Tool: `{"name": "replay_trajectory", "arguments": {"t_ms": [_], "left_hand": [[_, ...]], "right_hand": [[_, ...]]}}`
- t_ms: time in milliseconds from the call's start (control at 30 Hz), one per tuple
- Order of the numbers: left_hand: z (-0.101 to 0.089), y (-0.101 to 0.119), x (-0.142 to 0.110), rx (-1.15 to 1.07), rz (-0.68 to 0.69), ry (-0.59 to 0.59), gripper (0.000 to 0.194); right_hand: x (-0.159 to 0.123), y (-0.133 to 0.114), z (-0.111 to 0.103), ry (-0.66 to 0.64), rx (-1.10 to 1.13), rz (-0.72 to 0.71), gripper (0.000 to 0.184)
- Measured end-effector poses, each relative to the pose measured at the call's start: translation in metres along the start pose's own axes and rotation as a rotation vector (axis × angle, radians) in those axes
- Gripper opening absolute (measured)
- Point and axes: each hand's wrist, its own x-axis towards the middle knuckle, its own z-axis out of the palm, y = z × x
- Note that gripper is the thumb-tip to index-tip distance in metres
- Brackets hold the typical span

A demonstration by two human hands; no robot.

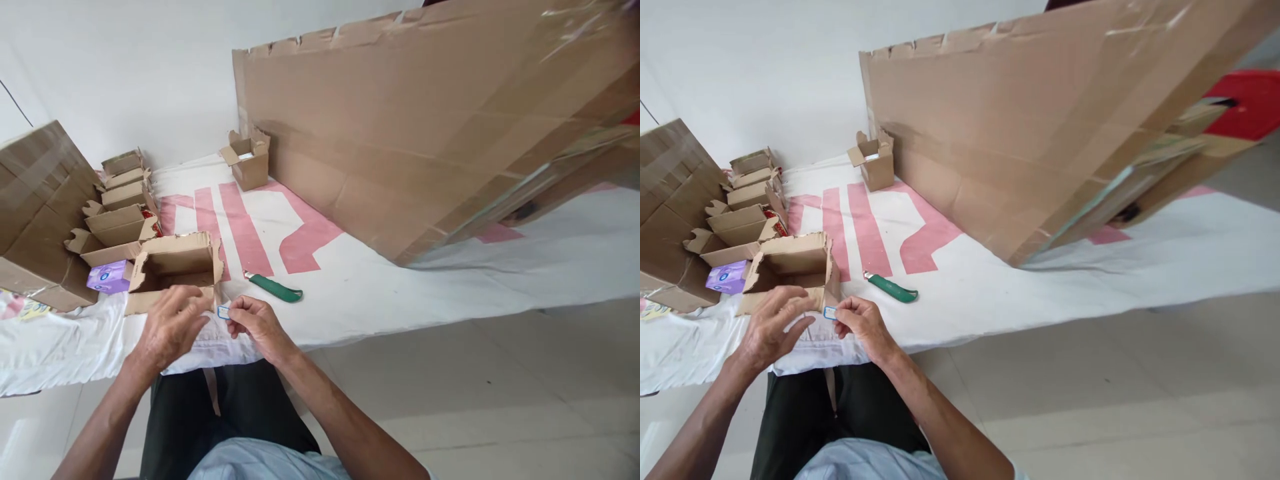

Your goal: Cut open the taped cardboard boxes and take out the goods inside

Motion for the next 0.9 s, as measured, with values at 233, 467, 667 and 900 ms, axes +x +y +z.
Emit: {"name": "replay_trajectory", "arguments": {"t_ms": [233, 467, 667, 900], "left_hand": [[-0.005, 0.022, -0.006, 0.033, 0.100, -0.003, 0.020], [-0.009, 0.028, -0.025, 0.087, 0.078, -0.114, 0.022], [-0.008, 0.029, -0.033, 0.147, 0.081, -0.178, 0.021], [-0.004, 0.034, -0.033, 0.079, 0.052, -0.133, 0.029]], "right_hand": [[-0.008, -0.002, 0.009, -0.071, -0.044, 0.123, 0.030], [-0.012, 0.002, 0.017, -0.133, -0.041, 0.243, 0.043], [-0.012, 0.006, 0.018, -0.119, -0.027, 0.309, 0.051], [-0.014, 0.009, 0.018, -0.140, -0.098, 0.302, 0.054]]}}
